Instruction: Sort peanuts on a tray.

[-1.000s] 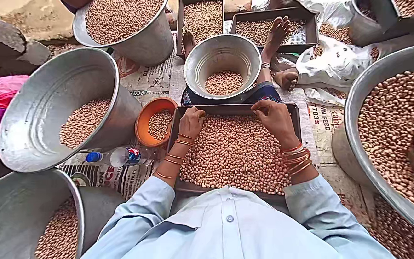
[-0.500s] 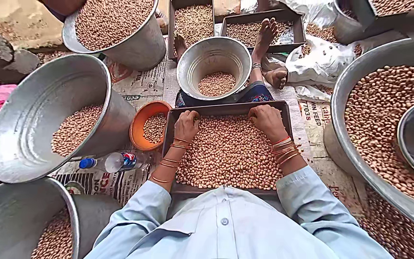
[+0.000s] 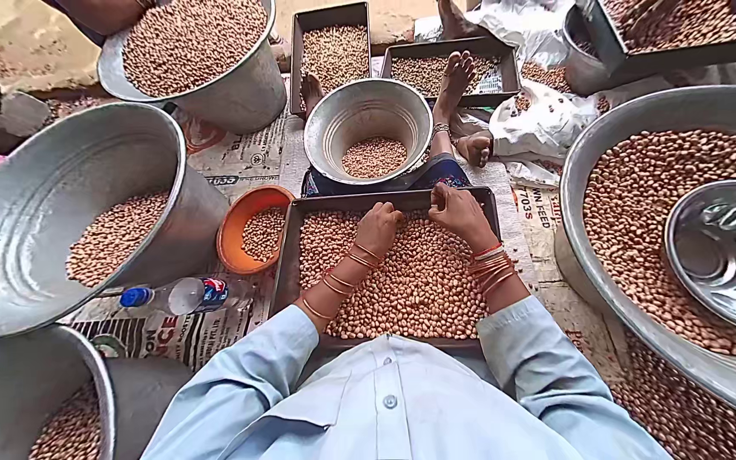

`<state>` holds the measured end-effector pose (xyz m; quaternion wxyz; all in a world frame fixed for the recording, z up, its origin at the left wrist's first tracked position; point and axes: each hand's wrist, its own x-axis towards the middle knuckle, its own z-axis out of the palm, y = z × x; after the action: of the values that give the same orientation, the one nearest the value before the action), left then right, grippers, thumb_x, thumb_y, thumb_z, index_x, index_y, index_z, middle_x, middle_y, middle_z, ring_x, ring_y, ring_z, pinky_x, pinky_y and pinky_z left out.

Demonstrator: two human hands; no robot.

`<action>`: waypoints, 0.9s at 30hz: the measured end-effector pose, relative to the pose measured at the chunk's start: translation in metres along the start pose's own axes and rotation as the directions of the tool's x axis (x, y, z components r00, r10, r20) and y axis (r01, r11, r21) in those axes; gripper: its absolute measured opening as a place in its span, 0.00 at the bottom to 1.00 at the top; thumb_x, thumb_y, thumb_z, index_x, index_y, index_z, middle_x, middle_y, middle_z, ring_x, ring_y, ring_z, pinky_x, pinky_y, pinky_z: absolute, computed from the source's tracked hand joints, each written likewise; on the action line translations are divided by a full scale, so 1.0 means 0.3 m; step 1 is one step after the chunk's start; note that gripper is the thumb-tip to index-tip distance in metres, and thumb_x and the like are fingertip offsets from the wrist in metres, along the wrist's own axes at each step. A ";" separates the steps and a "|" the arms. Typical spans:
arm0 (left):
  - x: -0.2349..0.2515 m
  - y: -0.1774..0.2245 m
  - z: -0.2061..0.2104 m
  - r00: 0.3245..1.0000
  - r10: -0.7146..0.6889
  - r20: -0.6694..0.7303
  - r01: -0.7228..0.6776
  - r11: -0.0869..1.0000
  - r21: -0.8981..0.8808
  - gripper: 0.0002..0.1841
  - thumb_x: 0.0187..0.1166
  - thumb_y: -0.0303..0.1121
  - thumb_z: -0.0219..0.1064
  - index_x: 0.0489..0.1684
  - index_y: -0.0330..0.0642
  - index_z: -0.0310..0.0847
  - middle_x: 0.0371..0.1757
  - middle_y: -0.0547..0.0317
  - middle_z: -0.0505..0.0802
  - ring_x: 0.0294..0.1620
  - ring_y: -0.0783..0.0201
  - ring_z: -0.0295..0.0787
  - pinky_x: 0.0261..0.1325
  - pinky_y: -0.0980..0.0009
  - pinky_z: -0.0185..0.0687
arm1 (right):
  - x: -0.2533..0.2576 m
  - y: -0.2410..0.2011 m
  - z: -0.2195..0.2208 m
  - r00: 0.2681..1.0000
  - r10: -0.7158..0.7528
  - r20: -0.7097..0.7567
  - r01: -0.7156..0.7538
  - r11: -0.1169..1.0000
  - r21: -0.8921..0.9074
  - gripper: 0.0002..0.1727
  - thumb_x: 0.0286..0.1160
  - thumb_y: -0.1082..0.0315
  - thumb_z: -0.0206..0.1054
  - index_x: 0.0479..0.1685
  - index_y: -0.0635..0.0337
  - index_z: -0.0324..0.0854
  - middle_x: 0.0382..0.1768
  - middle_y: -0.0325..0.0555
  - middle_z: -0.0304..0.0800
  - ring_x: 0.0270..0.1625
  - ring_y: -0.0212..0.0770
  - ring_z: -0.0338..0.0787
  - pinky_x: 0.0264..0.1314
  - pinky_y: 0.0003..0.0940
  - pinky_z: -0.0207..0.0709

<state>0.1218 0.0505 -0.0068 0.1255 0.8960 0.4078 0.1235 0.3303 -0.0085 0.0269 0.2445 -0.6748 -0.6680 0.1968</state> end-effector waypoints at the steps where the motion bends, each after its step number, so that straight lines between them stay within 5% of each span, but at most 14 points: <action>1: 0.005 0.000 0.016 1.000 -0.001 -0.004 0.001 1.000 0.020 0.07 0.77 0.24 0.72 0.47 0.38 0.93 0.49 0.42 0.91 0.55 0.42 0.89 0.57 0.48 0.87 | 0.015 0.001 -0.011 1.000 0.007 -0.024 -0.005 0.999 0.054 0.08 0.70 0.69 0.71 0.45 0.58 0.82 0.26 0.52 0.84 0.29 0.55 0.87 0.26 0.56 0.76; 3: 0.008 -0.004 0.034 1.000 -0.004 -0.010 0.004 0.999 0.046 0.07 0.76 0.24 0.72 0.46 0.38 0.93 0.49 0.42 0.91 0.55 0.41 0.89 0.57 0.48 0.88 | 0.047 0.009 -0.014 0.999 0.034 0.003 -0.035 0.995 0.089 0.10 0.71 0.72 0.68 0.49 0.60 0.81 0.31 0.54 0.85 0.34 0.56 0.87 0.32 0.58 0.78; 8: -0.002 -0.009 0.032 0.998 -0.062 -0.008 0.062 0.998 0.033 0.08 0.78 0.27 0.72 0.49 0.36 0.92 0.49 0.41 0.91 0.56 0.41 0.89 0.59 0.48 0.87 | 0.103 0.037 0.040 0.987 0.051 0.150 -0.027 0.987 -0.159 0.06 0.73 0.67 0.73 0.43 0.55 0.92 0.41 0.55 0.94 0.50 0.60 0.93 0.49 0.64 0.81; 17: -0.082 -0.011 -0.051 1.000 -0.019 0.024 0.020 0.998 -0.054 0.08 0.77 0.20 0.71 0.48 0.34 0.91 0.51 0.40 0.91 0.58 0.40 0.89 0.65 0.50 0.85 | 0.086 -0.006 0.070 0.973 0.102 0.208 -0.030 0.947 -0.321 0.06 0.73 0.70 0.71 0.42 0.62 0.88 0.42 0.60 0.92 0.50 0.63 0.92 0.48 0.62 0.81; 23: -0.101 0.009 -0.052 0.999 0.018 0.046 -0.023 0.995 0.093 0.08 0.74 0.17 0.69 0.46 0.32 0.89 0.51 0.39 0.91 0.58 0.40 0.89 0.65 0.50 0.85 | 0.078 -0.042 0.090 0.972 0.136 0.194 -0.060 0.933 -0.354 0.10 0.77 0.67 0.69 0.40 0.67 0.86 0.42 0.63 0.91 0.51 0.65 0.92 0.47 0.62 0.81; 25: -0.056 0.011 -0.076 0.990 -0.113 0.086 0.118 0.991 -0.058 0.09 0.79 0.22 0.68 0.52 0.31 0.89 0.53 0.38 0.92 0.61 0.40 0.89 0.68 0.47 0.82 | 0.082 -0.031 0.092 0.966 0.149 0.211 -0.081 0.950 -0.301 0.13 0.77 0.63 0.69 0.41 0.66 0.86 0.43 0.62 0.92 0.51 0.63 0.92 0.49 0.62 0.80; 27: -0.014 -0.048 -0.065 0.970 -0.229 0.079 0.242 0.925 -0.292 0.10 0.80 0.27 0.67 0.53 0.34 0.87 0.48 0.41 0.94 0.51 0.45 0.92 0.59 0.44 0.84 | 0.099 0.012 0.075 0.972 0.134 0.192 -0.118 0.989 -0.092 0.13 0.74 0.58 0.72 0.42 0.60 0.88 0.38 0.55 0.92 0.46 0.57 0.91 0.47 0.61 0.80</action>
<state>0.1028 0.0589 0.0063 0.2826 0.8136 0.4860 0.1484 0.3208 0.0227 0.0086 0.1367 -0.7021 -0.6522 0.2510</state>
